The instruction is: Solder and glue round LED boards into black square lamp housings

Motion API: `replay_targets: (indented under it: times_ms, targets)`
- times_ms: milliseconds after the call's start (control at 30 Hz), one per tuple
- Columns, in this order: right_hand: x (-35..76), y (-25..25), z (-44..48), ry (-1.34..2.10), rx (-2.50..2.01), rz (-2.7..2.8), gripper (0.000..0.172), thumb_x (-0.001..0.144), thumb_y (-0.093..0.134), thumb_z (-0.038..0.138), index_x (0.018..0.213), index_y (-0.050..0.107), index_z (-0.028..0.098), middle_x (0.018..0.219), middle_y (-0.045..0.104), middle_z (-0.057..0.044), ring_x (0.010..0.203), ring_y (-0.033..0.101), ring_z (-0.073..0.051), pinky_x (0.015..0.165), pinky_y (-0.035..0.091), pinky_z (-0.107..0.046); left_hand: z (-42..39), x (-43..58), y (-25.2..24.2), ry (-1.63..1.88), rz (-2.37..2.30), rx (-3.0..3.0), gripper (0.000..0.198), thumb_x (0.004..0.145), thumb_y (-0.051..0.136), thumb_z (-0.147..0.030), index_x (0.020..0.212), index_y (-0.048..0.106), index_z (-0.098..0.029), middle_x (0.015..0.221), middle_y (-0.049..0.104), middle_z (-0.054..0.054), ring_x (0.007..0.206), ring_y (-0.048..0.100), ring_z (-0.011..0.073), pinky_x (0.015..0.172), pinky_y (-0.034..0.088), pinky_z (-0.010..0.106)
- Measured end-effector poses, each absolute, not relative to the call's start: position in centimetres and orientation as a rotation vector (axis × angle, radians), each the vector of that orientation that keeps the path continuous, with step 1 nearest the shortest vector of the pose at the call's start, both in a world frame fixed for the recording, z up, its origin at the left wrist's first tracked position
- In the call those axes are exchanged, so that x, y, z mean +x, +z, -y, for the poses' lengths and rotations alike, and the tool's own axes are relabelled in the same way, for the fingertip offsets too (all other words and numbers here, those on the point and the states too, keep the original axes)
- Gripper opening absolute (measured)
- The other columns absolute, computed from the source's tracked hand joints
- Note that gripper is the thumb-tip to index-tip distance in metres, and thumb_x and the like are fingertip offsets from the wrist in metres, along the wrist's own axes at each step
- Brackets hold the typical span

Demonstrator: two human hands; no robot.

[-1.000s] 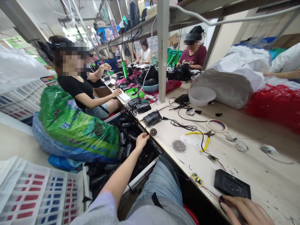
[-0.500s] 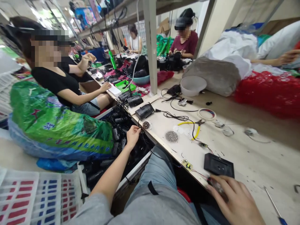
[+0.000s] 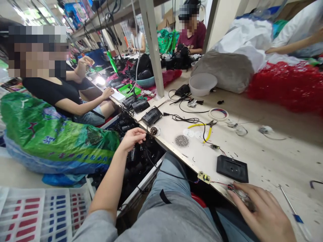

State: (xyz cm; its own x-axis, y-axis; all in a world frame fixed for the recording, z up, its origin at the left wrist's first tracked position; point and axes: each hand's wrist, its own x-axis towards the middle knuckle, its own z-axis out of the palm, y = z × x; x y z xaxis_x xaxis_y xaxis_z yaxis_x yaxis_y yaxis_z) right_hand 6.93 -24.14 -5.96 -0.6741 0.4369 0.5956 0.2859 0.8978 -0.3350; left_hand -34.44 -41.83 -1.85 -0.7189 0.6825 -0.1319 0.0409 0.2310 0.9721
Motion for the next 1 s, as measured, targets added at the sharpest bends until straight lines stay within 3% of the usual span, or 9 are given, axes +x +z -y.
replay_targets:
  times_ms: [200,367,533,733,1000]
  targets:
    - [6.7,-5.3,24.3,0.301,-0.542,2.316,0.027,0.101,0.050,0.046,0.099,0.064,0.024,0.088,0.070,-0.004,0.078,0.066,-0.021,0.075,0.049,-0.037,41.7,-35.4,5.1,2.056,-1.724,0.734,0.041,0.057,0.092,-0.034,0.082,0.064,-0.016,0.061,0.065,-0.002,0.044,0.055,0.0051,0.043,0.045,0.013]
    - [7.5,-5.2,23.8,0.342,-0.628,2.347,0.026,0.095,0.057,0.049,0.105,0.066,0.026,0.094,0.072,-0.004,0.081,0.069,-0.022,0.075,0.053,-0.035,40.2,-33.8,9.1,2.145,-1.629,0.900,0.038,0.064,0.091,-0.033,0.085,0.062,-0.018,0.061,0.063,-0.005,0.043,0.053,0.0029,0.041,0.042,0.009]
    - [8.8,-5.3,23.4,0.598,-1.137,2.209,0.048,0.085,0.054,0.070,0.093,0.068,0.025,0.089,0.074,-0.006,0.072,0.069,-0.024,0.063,0.054,-0.036,37.0,-30.9,12.3,2.166,-1.523,1.138,0.033,0.067,0.090,-0.032,0.084,0.066,-0.019,0.064,0.066,-0.003,0.047,0.055,0.0047,0.043,0.044,0.011]
    - [10.8,-6.5,23.0,0.891,-1.359,2.019,0.061,0.071,0.063,0.078,0.097,0.067,0.023,0.083,0.076,-0.007,0.074,0.072,-0.025,0.064,0.055,-0.036,31.4,-29.7,12.6,1.950,-1.647,1.293,0.016,0.078,0.079,-0.020,0.080,0.064,-0.015,0.064,0.060,-0.002,0.055,0.060,0.0087,0.047,0.045,0.016]
    - [11.2,-7.4,23.6,0.816,-1.264,2.074,0.046,0.083,0.060,0.065,0.101,0.069,0.023,0.089,0.075,-0.007,0.077,0.071,-0.024,0.064,0.053,-0.035,27.6,-30.9,9.9,1.733,-1.825,1.509,0.016,0.075,0.076,-0.026,0.084,0.066,-0.016,0.064,0.059,-0.002,0.055,0.056,0.0094,0.049,0.042,0.018]
